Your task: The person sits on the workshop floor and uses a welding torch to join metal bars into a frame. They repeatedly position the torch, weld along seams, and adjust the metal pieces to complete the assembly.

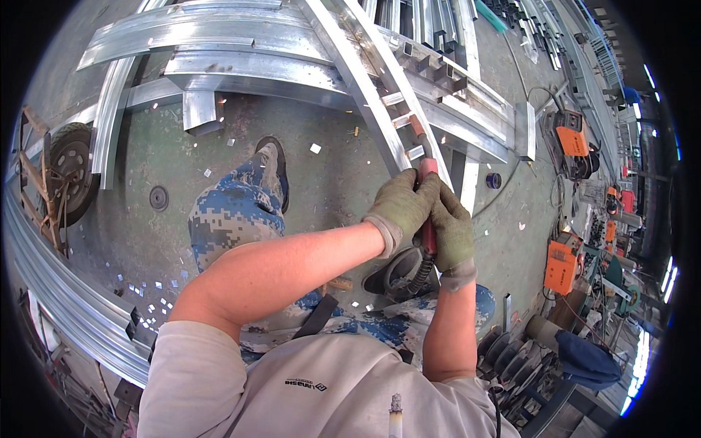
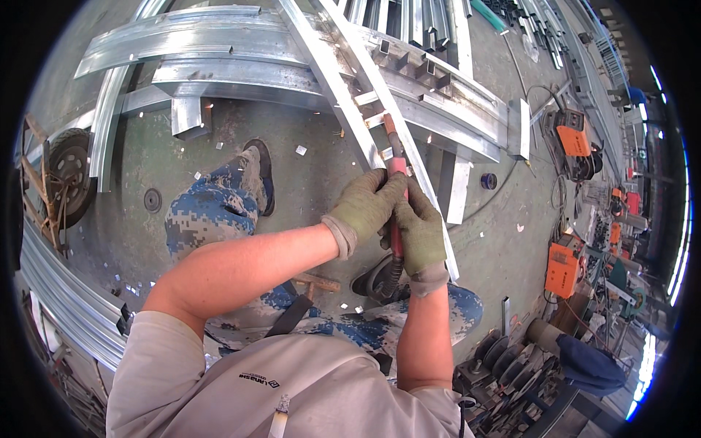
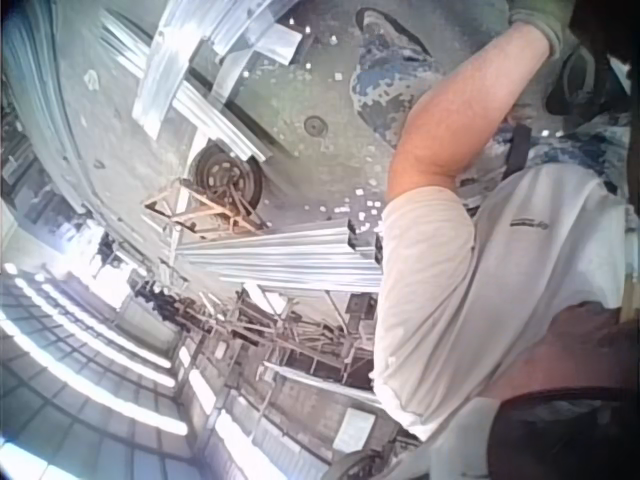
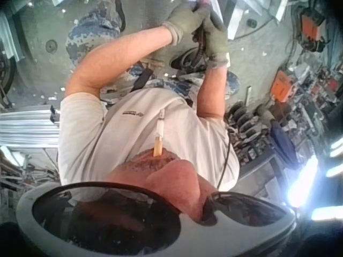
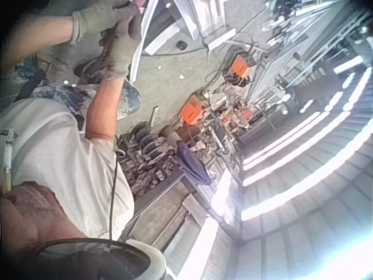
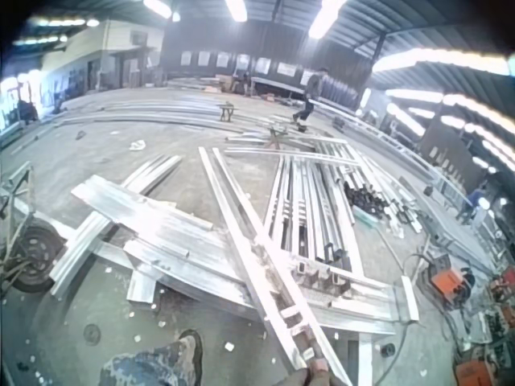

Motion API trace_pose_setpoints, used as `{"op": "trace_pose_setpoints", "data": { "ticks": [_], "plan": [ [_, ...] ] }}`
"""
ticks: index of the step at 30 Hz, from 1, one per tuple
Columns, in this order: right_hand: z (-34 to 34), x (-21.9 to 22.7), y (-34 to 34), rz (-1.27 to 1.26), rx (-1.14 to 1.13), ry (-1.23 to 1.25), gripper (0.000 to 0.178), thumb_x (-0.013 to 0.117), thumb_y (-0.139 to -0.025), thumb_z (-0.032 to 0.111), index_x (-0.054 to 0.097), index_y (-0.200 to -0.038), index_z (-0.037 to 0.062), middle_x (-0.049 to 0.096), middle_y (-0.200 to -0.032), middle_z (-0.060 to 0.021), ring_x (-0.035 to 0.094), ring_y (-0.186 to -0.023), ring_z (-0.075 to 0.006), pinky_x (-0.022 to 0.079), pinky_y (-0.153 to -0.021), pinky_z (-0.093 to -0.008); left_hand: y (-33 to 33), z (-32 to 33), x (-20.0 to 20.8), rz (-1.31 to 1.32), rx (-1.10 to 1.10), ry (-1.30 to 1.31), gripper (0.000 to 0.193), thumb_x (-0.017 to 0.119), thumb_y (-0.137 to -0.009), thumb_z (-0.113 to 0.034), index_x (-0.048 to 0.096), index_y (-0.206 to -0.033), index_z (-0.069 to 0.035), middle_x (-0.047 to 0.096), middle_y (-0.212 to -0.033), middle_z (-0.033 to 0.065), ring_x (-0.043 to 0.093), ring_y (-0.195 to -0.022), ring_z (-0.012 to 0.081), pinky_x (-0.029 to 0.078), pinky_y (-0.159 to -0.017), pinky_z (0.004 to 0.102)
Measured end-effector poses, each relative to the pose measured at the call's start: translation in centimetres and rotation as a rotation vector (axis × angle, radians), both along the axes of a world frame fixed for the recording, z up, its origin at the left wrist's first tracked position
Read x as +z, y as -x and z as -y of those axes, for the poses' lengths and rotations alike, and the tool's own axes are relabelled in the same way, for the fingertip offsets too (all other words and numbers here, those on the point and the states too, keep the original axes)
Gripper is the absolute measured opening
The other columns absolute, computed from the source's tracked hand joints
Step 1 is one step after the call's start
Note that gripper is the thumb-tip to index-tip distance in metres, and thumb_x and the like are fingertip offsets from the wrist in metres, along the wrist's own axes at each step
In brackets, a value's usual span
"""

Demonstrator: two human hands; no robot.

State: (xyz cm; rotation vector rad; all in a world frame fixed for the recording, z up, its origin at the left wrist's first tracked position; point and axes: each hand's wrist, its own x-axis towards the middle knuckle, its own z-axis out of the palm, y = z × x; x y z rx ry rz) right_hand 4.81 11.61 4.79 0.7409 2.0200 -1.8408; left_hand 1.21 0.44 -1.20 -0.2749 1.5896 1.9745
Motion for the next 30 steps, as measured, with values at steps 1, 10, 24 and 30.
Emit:
{"op": "trace_pose_setpoints", "data": {
  "ticks": [1,10,24,30],
  "plan": [
    [-0.05,0.13,-0.18,0.007,-0.001,0.002,0.05,0.062,-0.105,0.026,0.054,-0.15,0.0043,0.068,-0.083,-0.0045,0.061,-0.061,-0.012,0.049,-0.052,-0.0262,-0.08,0.0,-0.02,-0.002,-0.002,-0.005,0.039,0.059,-0.106,-0.04,0.068,-0.115,-0.002,0.07,-0.088,0.0095,0.065,-0.068,0.0155,0.053,-0.058,0.0331],
    [-0.05,-0.3,-0.26,-0.02,-0.017,0.007,0.05,0.063,-0.105,0.025,0.054,-0.149,0.0035,0.068,-0.083,-0.0042,0.062,-0.062,-0.0117,0.049,-0.052,-0.0256,0.02,0.02,-0.24,-0.021,-0.026,0.04,0.042,0.058,-0.106,-0.041,0.067,-0.116,-0.002,0.07,-0.089,0.0102,0.066,-0.069,0.0166,0.054,-0.059,0.0341],
    [-0.18,-0.43,-0.54,-0.028,-0.022,0.016,0.051,0.064,-0.105,0.027,0.054,-0.15,0.0041,0.069,-0.086,-0.0041,0.063,-0.063,-0.012,0.05,-0.052,-0.0259,-0.08,0.08,-0.23,-0.035,-0.032,0.034,0.04,0.058,-0.107,-0.04,0.068,-0.114,-0.002,0.071,-0.088,0.01,0.067,-0.069,0.0163,0.054,-0.059,0.033],
    [-0.32,0.18,-0.69,0.005,0.015,0.004,0.051,0.064,-0.106,0.027,0.053,-0.15,0.0045,0.069,-0.085,-0.0041,0.062,-0.063,-0.0118,0.049,-0.052,-0.0262,-0.3,0.08,0.44,0.009,-0.027,-0.02,0.04,0.058,-0.107,-0.04,0.068,-0.114,-0.002,0.071,-0.089,0.0103,0.066,-0.069,0.0169,0.054,-0.059,0.0342]
  ]
}}
